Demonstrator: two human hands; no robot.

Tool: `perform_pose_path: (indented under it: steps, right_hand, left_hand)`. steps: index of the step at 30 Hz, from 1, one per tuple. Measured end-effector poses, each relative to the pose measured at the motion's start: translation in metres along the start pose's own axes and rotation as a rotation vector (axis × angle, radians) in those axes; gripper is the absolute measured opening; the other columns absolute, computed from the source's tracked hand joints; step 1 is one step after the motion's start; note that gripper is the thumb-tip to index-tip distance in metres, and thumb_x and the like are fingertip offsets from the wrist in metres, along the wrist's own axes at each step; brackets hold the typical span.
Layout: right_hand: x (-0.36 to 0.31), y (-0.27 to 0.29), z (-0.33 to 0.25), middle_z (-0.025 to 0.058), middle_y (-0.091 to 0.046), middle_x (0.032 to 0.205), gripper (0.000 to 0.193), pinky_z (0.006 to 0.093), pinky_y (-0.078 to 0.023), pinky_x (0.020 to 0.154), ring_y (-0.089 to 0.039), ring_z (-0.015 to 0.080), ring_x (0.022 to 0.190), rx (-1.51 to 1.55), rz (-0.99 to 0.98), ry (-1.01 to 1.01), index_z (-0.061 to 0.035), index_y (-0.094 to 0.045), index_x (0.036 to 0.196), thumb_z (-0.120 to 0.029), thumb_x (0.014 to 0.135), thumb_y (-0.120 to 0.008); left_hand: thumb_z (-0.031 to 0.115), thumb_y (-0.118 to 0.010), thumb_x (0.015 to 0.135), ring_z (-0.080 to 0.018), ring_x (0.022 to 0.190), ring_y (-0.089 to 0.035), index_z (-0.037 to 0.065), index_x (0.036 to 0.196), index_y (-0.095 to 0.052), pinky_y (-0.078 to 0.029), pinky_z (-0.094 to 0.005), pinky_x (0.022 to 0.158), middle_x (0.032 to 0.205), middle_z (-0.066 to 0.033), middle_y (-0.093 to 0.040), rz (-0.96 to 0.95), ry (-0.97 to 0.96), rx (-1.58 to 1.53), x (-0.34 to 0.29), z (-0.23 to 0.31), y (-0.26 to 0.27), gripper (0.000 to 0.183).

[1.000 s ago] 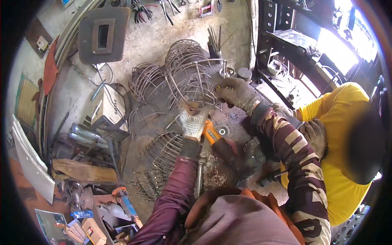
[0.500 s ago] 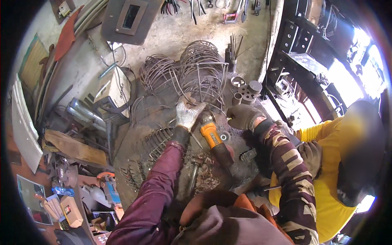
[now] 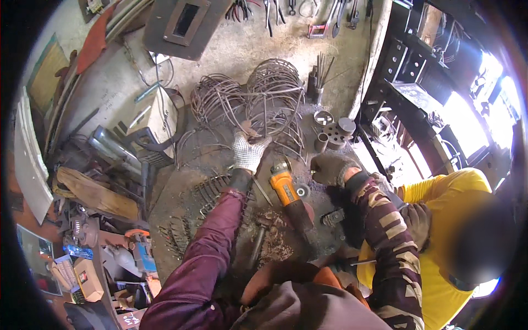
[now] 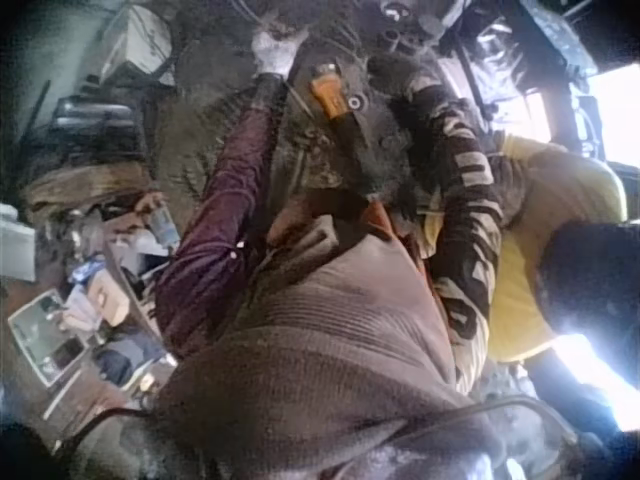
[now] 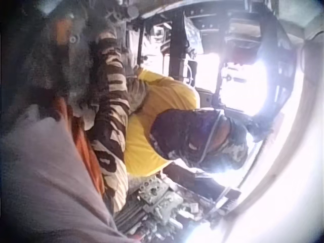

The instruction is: The person measures curved metal wire grids with a tape measure while holding them over a workbench.

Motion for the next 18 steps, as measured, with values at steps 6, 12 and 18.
perform_pose_path:
  steps: [6,12,18]
  right_hand:
    - [0.001,0.001,-0.009,0.0211,-0.071,0.102,0.033,0.0469,-0.054,0.085,-0.068,0.0394,0.099,0.029,0.02,0.002,-0.0065,-0.071,0.106,-0.026,0.08,-0.065]
    - [0.008,0.017,-0.02,0.02,-0.07,0.102,0.032,0.045,-0.053,0.086,-0.067,0.0386,0.099,0.25,0.274,0.206,-0.0064,-0.07,0.106,-0.028,0.083,-0.069]
    - [-0.034,0.105,-0.09,0.0185,-0.067,0.105,0.028,0.0444,-0.052,0.088,-0.065,0.0379,0.101,0.382,0.837,0.423,-0.0056,-0.07,0.106,-0.021,0.082,-0.072]
  left_hand:
    - [0.02,-0.093,0.068,-0.0188,0.093,-0.062,0.001,0.121,-0.058,-0.053,-0.0345,0.086,0.098,-0.0063,-0.061,0.04,-0.034,0.131,-0.002,0.03,0.018,0.067]
    - [0.031,-0.094,0.067,-0.0191,0.08,-0.063,0.003,0.103,-0.061,-0.054,-0.0347,0.078,0.086,-0.0063,-0.064,-0.026,0.15,0.33,-0.044,0.02,0.022,0.057]
    - [0.037,-0.095,0.061,-0.0306,0.074,-0.063,0.008,0.087,-0.062,-0.052,-0.0439,0.07,0.08,-0.0105,-0.064,-0.006,0.025,0.586,-0.086,0.055,0.01,0.051]
Point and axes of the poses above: each hand's wrist, its own x-axis towards the middle knuckle, its own y-axis out of the back of the hand, z = x × y, the point moved 8 cm from there along x, towards the middle knuckle
